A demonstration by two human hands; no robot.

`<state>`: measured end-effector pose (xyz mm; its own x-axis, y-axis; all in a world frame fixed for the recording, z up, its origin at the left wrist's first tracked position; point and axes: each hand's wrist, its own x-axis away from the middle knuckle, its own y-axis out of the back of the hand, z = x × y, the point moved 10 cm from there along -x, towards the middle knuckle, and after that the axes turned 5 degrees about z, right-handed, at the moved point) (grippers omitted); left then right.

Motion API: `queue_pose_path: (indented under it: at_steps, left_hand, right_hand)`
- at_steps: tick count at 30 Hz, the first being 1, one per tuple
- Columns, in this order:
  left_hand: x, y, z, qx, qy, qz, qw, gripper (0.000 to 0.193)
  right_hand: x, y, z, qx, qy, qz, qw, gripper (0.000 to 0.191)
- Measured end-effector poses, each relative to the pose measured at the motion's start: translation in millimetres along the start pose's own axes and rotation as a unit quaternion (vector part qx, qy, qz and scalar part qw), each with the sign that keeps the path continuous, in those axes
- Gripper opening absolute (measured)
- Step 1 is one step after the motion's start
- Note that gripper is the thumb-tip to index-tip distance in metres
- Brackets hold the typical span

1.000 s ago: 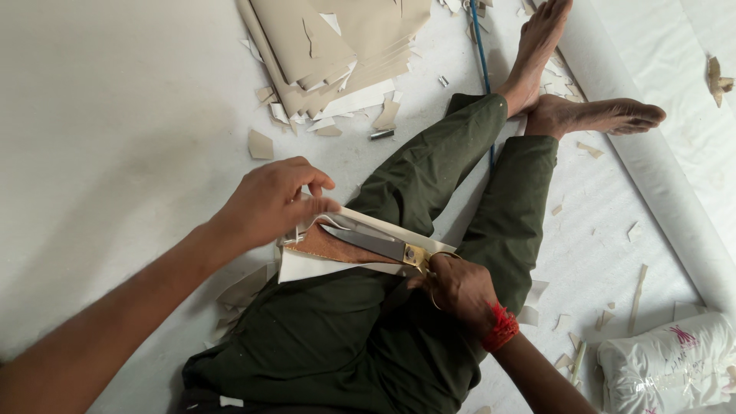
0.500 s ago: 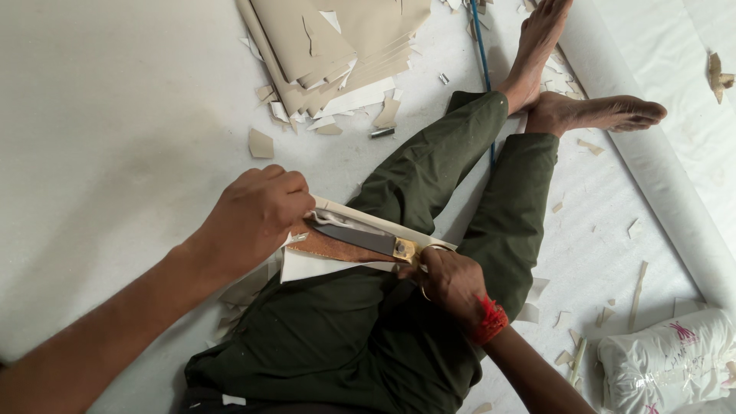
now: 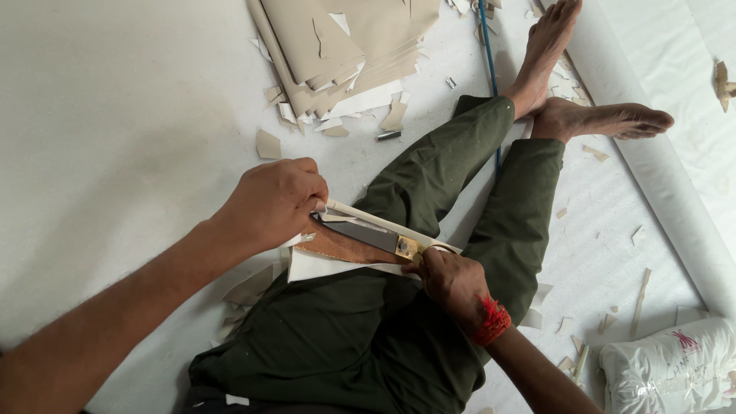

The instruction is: The person sits on the floor with a long wooden frame strip across their lap, wraps a strip of beige fabric over the frame's edge, and uses a pneumatic staple gun to fasten the fabric along the frame. They fold and tuck the fabric at the corners, trim excess fabric with scissors, and continue stapling along the length of the frame.

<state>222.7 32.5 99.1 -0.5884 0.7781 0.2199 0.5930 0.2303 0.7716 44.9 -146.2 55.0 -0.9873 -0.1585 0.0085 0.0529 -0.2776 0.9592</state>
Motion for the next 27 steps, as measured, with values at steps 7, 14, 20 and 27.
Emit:
queue_pose_path:
  at_steps: [7, 14, 20, 27]
  left_hand:
    - [-1, 7, -22, 0.026, -0.153, 0.011, 0.988, 0.013]
    - [-15, -9, 4, 0.068, -0.016, 0.031, 0.997, 0.008]
    - [-20, -15, 17, 0.077, 0.040, 0.035, 0.996, 0.010]
    - [-23, -19, 31, 0.190, 0.083, 0.078, 0.975, 0.016]
  right_hand:
    - [5, -17, -4, 0.012, -0.022, 0.036, 0.999, 0.043]
    - [6, -22, -6, 0.011, -0.003, 0.028, 1.000, 0.032]
    - [5, -18, -7, 0.004, 0.000, 0.039, 0.999, 0.034]
    - [15, 10, 0, -0.022, 0.004, -0.004, 1.000, 0.034]
